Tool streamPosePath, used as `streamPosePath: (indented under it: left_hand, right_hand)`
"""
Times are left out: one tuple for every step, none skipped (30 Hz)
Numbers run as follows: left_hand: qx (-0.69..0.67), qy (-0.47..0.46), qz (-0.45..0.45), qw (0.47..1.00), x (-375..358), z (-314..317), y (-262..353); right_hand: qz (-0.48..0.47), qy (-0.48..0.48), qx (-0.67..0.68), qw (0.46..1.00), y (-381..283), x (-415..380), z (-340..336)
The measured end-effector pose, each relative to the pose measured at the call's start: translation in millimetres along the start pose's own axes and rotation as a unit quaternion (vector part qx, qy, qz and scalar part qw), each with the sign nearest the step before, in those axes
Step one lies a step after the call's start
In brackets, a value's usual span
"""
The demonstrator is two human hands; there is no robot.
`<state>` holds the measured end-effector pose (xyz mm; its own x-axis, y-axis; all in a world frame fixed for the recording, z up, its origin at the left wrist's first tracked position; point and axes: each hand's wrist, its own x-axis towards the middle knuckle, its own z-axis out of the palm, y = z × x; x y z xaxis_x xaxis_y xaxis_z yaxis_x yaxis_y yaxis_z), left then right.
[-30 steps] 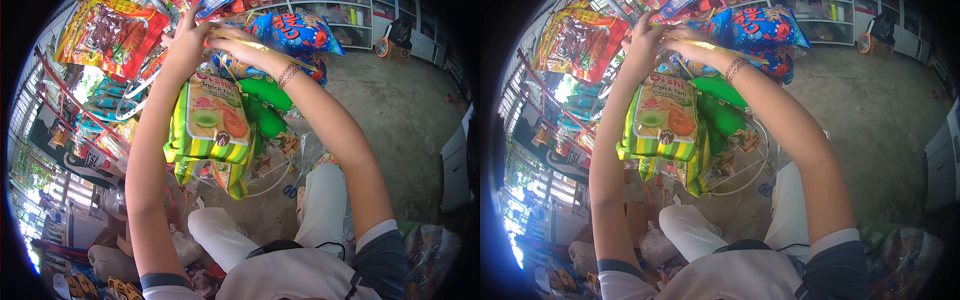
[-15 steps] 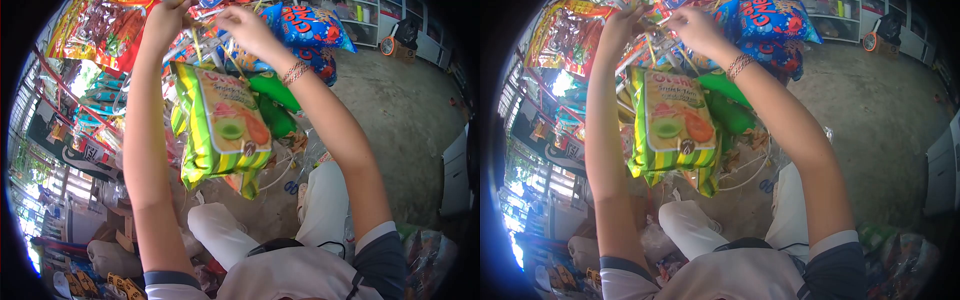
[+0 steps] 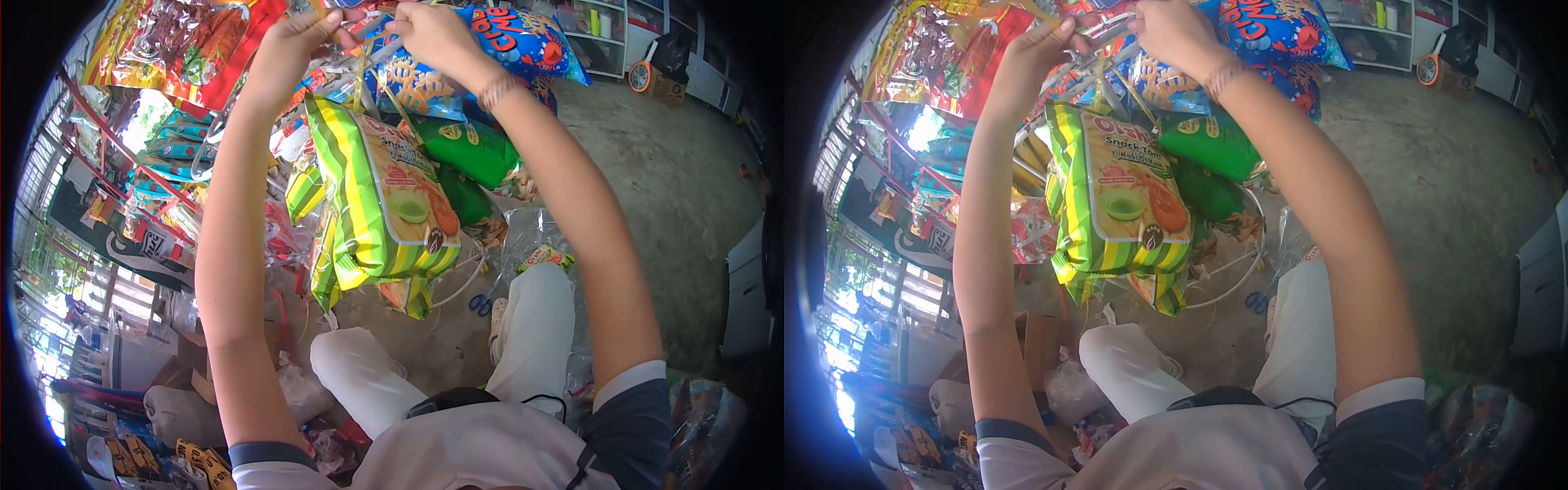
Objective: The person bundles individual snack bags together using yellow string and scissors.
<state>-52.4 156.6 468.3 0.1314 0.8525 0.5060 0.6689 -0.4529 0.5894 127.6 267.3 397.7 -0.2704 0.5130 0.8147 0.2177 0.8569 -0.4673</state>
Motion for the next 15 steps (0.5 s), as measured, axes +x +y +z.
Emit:
streamPosePath:
  left_hand:
    - [-0.005, -0.007, 0.008, 1.0, -5, 4, 2]
    - [0.016, -0.008, 0.004, 1.0, -7, 7, 5]
    - [0.037, -0.008, 0.001, 0.999, -9, 8, 9]
    - [0.058, -0.005, 0.0, 0.998, -11, 9, 13]
    - [0.06, 0.005, 0.025, 0.998, -14, 14, 17]
    - [0.057, 0.018, 0.035, 0.998, -15, 17, 17]
    - [0.054, 0.031, 0.043, 0.997, -16, 20, 15]
    - [0.051, 0.042, 0.05, 0.997, -17, 21, 12]
    - [0.049, 0.043, 0.049, 0.997, -16, 20, 11]
    - [0.019, 0.045, 0.042, 0.998, -15, 18, 10]
    - [-0.012, 0.046, 0.035, 0.998, -15, 14, 10]
    - [-0.044, 0.046, 0.028, 0.998, -13, 13, 11]
    - [-0.06, 0.061, 0.01, 0.996, -13, 14, 12]
    - [-0.064, 0.069, 0.014, 0.995, -10, 16, 9]
    - [-0.069, 0.076, 0.016, 0.995, -8, 18, 5]
  right_hand:
    - [-0.005, -0.004, 0.035, 0.999, 5, 9, 2]
    - [0.01, -0.032, 0.004, 0.999, 3, 17, 2]
    - [0.024, -0.059, -0.029, 0.998, 0, 27, 2]
    - [0.036, -0.087, -0.062, 0.994, -7, 37, -1]
    - [0.074, -0.111, -0.119, 0.984, -16, 42, -6]
    - [0.071, -0.124, -0.138, 0.98, -16, 47, -3]
    - [0.069, -0.137, -0.156, 0.976, -11, 54, 3]
    - [0.068, -0.149, -0.173, 0.971, -4, 63, 12]
    - [0.066, -0.119, -0.17, 0.976, 17, 81, 34]
    - [0.07, -0.129, -0.168, 0.975, 14, 84, 34]
    - [0.075, -0.137, -0.166, 0.974, 12, 86, 32]
    - [0.08, -0.146, -0.164, 0.972, 11, 87, 29]
    - [0.094, -0.131, -0.161, 0.974, 14, 86, 28]
    - [0.107, -0.116, -0.158, 0.975, 16, 86, 27]
    - [0.121, -0.101, -0.153, 0.976, 18, 85, 27]
